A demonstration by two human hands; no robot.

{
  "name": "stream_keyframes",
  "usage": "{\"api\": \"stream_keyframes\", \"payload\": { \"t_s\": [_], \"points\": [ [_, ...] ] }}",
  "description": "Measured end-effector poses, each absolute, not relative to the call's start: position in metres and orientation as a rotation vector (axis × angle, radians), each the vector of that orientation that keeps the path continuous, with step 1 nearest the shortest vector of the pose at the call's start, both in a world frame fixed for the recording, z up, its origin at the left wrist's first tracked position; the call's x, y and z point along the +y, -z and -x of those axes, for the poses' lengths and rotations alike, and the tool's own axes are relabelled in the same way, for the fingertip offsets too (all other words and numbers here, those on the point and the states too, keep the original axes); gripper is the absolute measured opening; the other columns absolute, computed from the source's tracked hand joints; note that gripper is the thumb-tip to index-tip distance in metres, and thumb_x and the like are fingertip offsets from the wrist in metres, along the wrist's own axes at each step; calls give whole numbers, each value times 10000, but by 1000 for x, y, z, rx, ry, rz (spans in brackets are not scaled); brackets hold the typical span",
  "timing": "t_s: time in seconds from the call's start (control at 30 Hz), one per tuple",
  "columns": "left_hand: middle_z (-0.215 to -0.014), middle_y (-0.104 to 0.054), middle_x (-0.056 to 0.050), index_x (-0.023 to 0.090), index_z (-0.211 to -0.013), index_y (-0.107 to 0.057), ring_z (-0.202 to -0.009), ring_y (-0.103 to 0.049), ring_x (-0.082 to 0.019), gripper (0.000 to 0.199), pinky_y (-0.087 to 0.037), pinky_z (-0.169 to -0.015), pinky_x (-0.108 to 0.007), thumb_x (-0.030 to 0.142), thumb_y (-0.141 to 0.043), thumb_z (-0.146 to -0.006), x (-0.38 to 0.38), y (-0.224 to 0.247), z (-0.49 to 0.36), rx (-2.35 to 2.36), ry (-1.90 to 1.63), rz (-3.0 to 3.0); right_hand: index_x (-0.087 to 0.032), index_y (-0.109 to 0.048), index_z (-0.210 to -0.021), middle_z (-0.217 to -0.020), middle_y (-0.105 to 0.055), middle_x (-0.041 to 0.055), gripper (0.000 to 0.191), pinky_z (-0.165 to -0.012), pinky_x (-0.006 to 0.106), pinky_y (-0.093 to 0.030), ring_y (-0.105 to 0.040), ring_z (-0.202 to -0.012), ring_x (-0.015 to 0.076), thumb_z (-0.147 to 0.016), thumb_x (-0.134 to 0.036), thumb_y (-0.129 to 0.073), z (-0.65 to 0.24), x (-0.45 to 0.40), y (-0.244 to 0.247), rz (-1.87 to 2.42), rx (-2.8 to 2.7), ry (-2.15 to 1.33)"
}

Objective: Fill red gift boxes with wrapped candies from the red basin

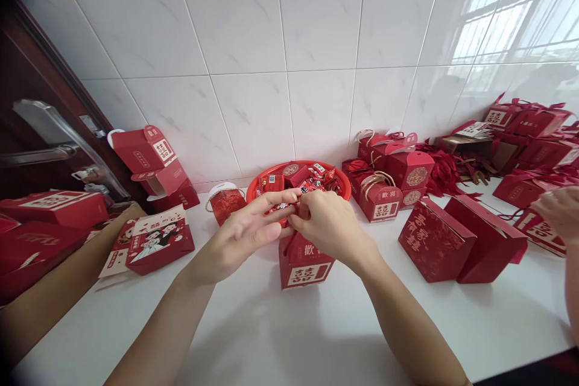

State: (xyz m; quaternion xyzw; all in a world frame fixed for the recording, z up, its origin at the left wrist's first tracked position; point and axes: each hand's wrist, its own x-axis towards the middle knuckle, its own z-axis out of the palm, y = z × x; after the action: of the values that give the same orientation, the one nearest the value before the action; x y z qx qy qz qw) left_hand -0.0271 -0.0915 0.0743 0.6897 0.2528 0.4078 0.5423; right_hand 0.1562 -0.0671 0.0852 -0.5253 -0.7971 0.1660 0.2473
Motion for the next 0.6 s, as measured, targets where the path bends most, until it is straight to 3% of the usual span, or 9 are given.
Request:
{"api": "stream_keyframes", "payload": {
  "t_s": [0.13, 0.23, 0.37, 0.47, 0.6],
  "points": [
    [-1440, -544, -80, 250, -1228, -641, -1342, -517, -299, 316, -507, -1064, -425, 371, -617, -937, -91, -75, 26, 696, -1034, -1705, -212, -476, -594, -558, -509, -10, 221, -502, 279, -250, -409, -530, 126, -796, -239, -561, -157, -66, -86, 1374, -2127, -479],
    [-1345, -599, -91, 191, -995, -689, -1212, -595, -273, 272, -547, -972, -387, 434, -577, -946, -84, -72, 26, 855, -1133, -1744, -211, -475, -592, -563, -502, -19, 245, -508, 276, -274, -408, -539, 122, -809, -273, -570, -159, -65, -86, 1275, -2022, -498],
    [-911, -681, -65, 175, -654, -538, -882, -638, -188, 456, -536, -843, -318, 518, -513, -953, -70, -67, 30, 1058, -1258, -1789, -210, -468, -606, -583, -511, -22, 257, -529, 273, -319, -417, -549, 117, -822, -294, -581, -165, -60, -85, 1170, -1856, -510],
    [-662, -589, -3, 198, -717, -506, -683, -581, -147, 418, -528, -746, -296, 535, -472, -963, -59, -62, 32, 1051, -1313, -1722, -208, -483, -616, -596, -525, -10, 270, -526, 273, -330, -432, -559, 123, -827, -327, -603, -169, -56, -86, 1127, -1760, -521],
    [-712, -612, 13, 204, -954, -571, -723, -606, -153, 330, -540, -766, -297, 531, -549, -912, -40, -44, 29, 983, -1285, -1701, -205, -557, -683, -638, -573, 5, 233, -541, 272, -391, -495, -583, 135, -839, -359, -635, -179, -51, -90, 1037, -1590, -482]
  ]
}}
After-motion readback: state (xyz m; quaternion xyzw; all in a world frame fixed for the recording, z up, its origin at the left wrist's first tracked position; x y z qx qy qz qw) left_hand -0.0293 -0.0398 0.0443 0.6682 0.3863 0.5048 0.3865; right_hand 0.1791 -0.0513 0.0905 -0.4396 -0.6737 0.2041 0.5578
